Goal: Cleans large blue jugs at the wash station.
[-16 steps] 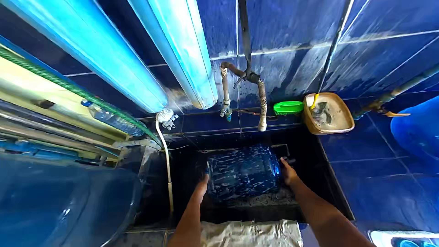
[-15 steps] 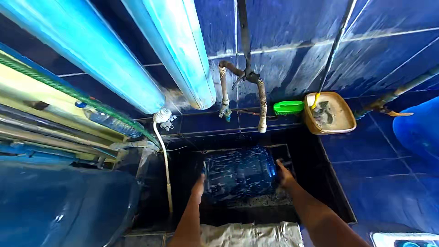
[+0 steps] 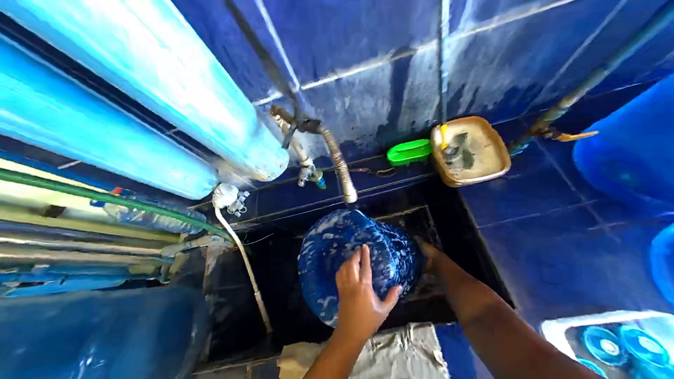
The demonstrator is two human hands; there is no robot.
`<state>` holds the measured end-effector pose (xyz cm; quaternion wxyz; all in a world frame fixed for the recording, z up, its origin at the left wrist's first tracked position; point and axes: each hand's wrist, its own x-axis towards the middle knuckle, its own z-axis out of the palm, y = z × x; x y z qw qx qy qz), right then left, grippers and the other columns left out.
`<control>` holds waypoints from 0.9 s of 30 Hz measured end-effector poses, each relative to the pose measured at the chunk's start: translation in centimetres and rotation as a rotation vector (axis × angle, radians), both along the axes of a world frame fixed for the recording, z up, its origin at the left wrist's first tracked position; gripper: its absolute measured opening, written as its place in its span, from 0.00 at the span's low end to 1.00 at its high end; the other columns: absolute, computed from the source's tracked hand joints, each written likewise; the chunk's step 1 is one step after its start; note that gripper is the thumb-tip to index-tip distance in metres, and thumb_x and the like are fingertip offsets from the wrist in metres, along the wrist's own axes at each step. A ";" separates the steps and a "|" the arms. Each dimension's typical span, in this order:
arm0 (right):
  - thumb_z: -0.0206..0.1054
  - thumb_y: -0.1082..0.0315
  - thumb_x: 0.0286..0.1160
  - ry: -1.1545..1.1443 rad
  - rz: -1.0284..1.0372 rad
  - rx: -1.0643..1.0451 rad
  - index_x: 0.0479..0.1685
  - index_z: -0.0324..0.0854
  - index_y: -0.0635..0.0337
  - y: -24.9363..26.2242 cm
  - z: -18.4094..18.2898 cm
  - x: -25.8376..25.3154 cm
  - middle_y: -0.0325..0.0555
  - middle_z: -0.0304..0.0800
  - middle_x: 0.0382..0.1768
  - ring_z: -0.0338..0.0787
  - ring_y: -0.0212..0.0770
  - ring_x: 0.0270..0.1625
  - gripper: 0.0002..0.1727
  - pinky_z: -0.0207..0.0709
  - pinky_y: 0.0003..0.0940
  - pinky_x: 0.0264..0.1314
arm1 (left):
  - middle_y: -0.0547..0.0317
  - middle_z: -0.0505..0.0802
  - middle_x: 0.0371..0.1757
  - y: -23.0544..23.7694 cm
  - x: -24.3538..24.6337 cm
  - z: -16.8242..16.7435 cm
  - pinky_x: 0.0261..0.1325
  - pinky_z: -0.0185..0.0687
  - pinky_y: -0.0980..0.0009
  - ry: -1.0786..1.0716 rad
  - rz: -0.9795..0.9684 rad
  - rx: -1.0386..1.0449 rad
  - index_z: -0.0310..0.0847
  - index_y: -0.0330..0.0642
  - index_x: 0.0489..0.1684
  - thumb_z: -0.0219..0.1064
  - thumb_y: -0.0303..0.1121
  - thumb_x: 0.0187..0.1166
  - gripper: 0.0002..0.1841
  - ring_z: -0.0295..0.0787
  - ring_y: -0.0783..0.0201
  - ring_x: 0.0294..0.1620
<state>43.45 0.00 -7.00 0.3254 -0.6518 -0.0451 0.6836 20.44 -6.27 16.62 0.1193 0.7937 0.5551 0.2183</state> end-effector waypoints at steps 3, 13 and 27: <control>0.44 0.36 0.90 -0.082 0.048 0.043 0.86 0.64 0.62 0.0 1.8 1.6 0.66 0.74 0.78 0.76 0.61 0.79 0.41 0.72 0.64 0.76 | 0.38 0.81 0.79 0.6 4.6 1.3 0.75 0.69 0.36 0.128 -0.102 -0.027 0.69 0.35 0.86 0.79 0.61 0.59 0.53 0.77 0.36 0.77; 0.55 0.43 0.90 0.035 0.000 0.073 0.88 0.61 0.65 -3.1 2.3 -3.9 0.67 0.63 0.87 0.63 0.61 0.89 0.38 0.58 0.63 0.88 | 0.30 0.55 0.93 1.1 -4.8 -1.1 0.89 0.49 0.33 0.076 0.291 -0.234 0.51 0.35 0.94 0.77 0.63 0.62 0.60 0.50 0.33 0.93; 0.56 0.65 0.90 -0.265 -0.316 0.777 0.79 0.71 0.67 1.9 17.3 2.3 0.58 0.80 0.76 0.81 0.47 0.76 0.24 0.75 0.45 0.79 | 0.46 0.58 0.95 1.8 -2.5 0.3 0.84 0.44 0.22 0.247 -0.110 -0.227 0.56 0.47 0.94 0.84 0.56 0.52 0.60 0.52 0.39 0.94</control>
